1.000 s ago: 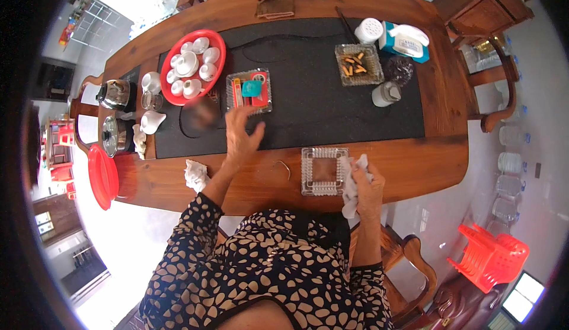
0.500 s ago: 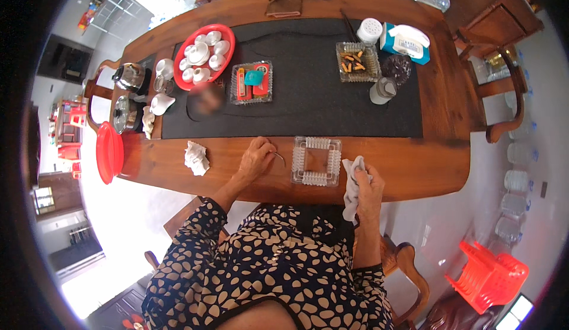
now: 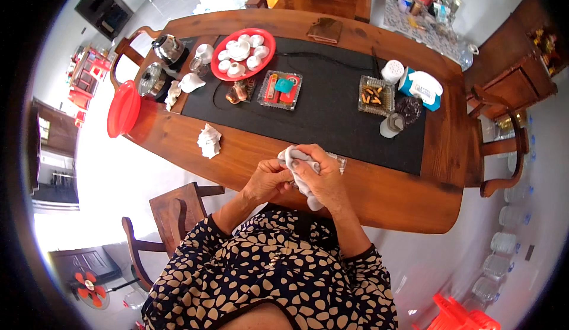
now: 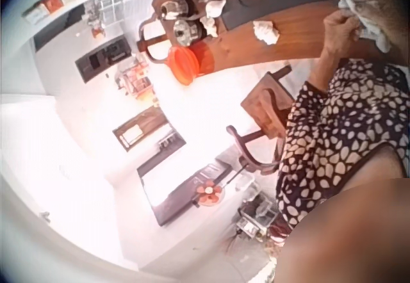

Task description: The person sits at a wooden table and wipes several small objects with a white cloth. They clean a red plastic ring, a small rectangular box, a teal plastic cap, a metal tool, and a clear glass ashtray. The person wipes each item individually and places them back on the table.

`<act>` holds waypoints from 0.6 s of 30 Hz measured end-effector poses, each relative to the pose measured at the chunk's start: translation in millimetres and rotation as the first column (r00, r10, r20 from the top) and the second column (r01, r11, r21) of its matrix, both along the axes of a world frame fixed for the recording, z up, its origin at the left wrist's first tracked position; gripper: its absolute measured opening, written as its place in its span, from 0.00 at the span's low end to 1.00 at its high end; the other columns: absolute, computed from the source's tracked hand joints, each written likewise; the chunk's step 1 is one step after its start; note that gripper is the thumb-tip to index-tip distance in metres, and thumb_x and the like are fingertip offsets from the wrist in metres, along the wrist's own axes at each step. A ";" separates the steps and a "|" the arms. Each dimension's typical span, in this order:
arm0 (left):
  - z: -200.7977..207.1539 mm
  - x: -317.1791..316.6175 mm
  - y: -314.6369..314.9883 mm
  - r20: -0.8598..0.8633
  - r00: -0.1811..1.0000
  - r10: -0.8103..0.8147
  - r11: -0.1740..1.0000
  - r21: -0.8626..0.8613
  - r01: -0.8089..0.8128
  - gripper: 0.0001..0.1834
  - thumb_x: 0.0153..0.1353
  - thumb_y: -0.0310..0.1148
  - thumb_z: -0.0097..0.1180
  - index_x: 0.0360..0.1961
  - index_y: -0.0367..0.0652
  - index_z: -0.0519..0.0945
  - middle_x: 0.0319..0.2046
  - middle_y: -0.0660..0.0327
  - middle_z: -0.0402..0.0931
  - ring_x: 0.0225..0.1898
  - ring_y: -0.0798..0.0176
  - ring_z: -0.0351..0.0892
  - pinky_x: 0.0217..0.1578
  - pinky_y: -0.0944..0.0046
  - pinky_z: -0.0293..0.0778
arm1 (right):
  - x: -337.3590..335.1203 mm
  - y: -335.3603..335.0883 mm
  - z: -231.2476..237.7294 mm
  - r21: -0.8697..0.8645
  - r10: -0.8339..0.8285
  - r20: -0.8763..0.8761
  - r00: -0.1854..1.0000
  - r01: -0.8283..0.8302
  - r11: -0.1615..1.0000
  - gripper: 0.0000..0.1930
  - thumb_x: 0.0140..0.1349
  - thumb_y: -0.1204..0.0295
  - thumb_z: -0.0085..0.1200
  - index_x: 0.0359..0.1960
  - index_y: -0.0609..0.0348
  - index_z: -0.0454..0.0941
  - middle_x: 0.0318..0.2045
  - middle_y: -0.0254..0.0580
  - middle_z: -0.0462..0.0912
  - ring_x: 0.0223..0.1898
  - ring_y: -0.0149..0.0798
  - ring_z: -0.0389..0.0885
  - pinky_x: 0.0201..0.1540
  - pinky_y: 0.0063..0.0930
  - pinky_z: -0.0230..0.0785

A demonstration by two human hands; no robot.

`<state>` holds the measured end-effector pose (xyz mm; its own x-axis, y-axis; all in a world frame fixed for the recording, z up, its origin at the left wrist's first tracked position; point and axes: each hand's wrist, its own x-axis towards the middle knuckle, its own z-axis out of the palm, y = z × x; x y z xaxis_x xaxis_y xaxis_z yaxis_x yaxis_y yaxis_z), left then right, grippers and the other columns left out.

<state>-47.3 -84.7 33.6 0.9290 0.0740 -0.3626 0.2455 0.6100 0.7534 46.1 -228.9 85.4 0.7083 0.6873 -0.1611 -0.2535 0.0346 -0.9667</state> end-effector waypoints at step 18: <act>21.3 -29.3 13.7 -0.016 0.973 -0.228 0.922 -0.326 0.211 0.06 0.60 0.29 0.60 0.35 0.39 0.78 0.28 0.60 0.77 0.21 0.74 0.71 0.20 0.75 0.67 | -16.6 -3.3 22.5 0.016 0.194 -0.113 0.974 -0.193 0.981 0.15 0.55 0.76 0.60 0.45 0.66 0.78 0.34 0.37 0.81 0.31 0.25 0.79 0.31 0.16 0.72</act>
<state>-76.6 -71.0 54.9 0.8878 -0.2578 -0.3813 0.4346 0.7424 0.5098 29.5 -232.2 107.9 0.5389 0.8106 -0.2292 -0.3638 -0.0214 -0.9312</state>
